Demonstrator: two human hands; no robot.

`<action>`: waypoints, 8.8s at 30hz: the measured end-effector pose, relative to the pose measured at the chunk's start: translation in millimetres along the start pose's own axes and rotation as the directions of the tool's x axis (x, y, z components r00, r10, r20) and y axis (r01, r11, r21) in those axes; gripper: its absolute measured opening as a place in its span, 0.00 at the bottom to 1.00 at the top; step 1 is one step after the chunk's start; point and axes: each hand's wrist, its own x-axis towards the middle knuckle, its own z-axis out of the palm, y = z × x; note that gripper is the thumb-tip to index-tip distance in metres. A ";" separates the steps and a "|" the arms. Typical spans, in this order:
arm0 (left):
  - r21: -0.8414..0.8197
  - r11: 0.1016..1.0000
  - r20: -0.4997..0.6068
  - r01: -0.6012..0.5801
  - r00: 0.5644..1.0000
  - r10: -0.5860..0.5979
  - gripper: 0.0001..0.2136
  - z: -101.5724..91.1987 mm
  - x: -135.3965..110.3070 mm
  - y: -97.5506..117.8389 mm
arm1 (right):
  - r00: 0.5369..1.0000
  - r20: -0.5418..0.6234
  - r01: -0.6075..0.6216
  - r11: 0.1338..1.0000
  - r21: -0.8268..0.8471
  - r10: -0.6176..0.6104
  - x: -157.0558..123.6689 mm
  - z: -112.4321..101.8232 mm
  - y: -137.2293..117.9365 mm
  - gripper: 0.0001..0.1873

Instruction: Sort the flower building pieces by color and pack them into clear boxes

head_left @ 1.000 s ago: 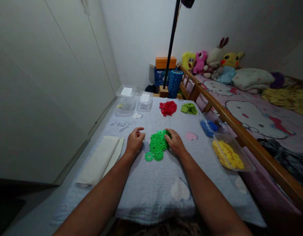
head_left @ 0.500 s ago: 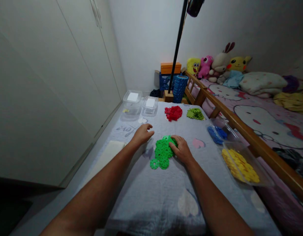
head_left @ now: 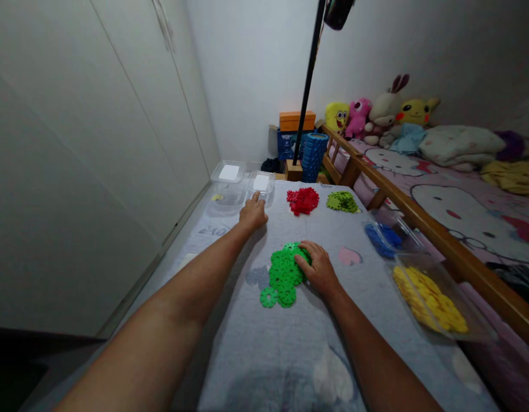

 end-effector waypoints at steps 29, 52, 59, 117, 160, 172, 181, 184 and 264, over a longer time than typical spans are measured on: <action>0.169 0.928 0.063 -0.332 0.943 0.326 0.17 -16.2 -67.6 -13.4 | 1.000 0.015 0.014 0.997 -0.072 -0.013 2.3 1.5 -2.9 0.23; -0.342 0.912 0.122 -0.227 0.952 0.282 0.53 15.7 -210.5 28.4 | 0.984 0.174 0.048 0.999 -0.013 -0.045 8.1 -2.2 -3.4 0.23; -0.418 0.893 0.096 -0.169 0.969 0.228 0.57 36.7 -189.4 51.8 | 0.978 0.194 0.060 0.994 0.096 -0.078 8.4 -8.4 -5.9 0.19; -0.701 0.684 -0.146 0.202 0.898 -0.415 0.27 5.5 -161.6 -19.0 | 0.910 0.397 0.264 0.903 -0.340 -0.117 -12.6 -25.3 -71.9 0.16; -0.713 0.684 -0.148 0.155 0.920 -0.363 0.23 1.1 -186.1 -12.1 | 0.998 -0.032 -0.046 0.999 0.012 0.047 66.2 22.9 -57.3 0.16; -0.728 0.671 -0.154 0.140 0.920 -0.360 0.24 1.9 -186.7 -10.3 | 0.997 -0.063 0.035 0.999 -0.021 -0.036 63.9 19.7 -59.1 0.17; -0.757 0.635 -0.131 0.150 0.918 -0.374 0.24 2.7 -184.8 -10.7 | 1.000 0.008 0.028 0.987 -0.155 -0.027 61.2 13.4 -67.6 0.19; -0.769 0.621 -0.127 0.149 0.917 -0.378 0.24 3.5 -184.8 -10.8 | 1.000 0.008 0.016 0.978 -0.209 -0.015 60.8 12.9 -69.3 0.21; -0.587 0.802 -0.551 -0.112 0.780 -0.295 0.18 25.1 -188.7 -10.3 | 0.969 0.248 -0.007 1.000 0.021 0.002 30.7 0.8 -55.7 0.33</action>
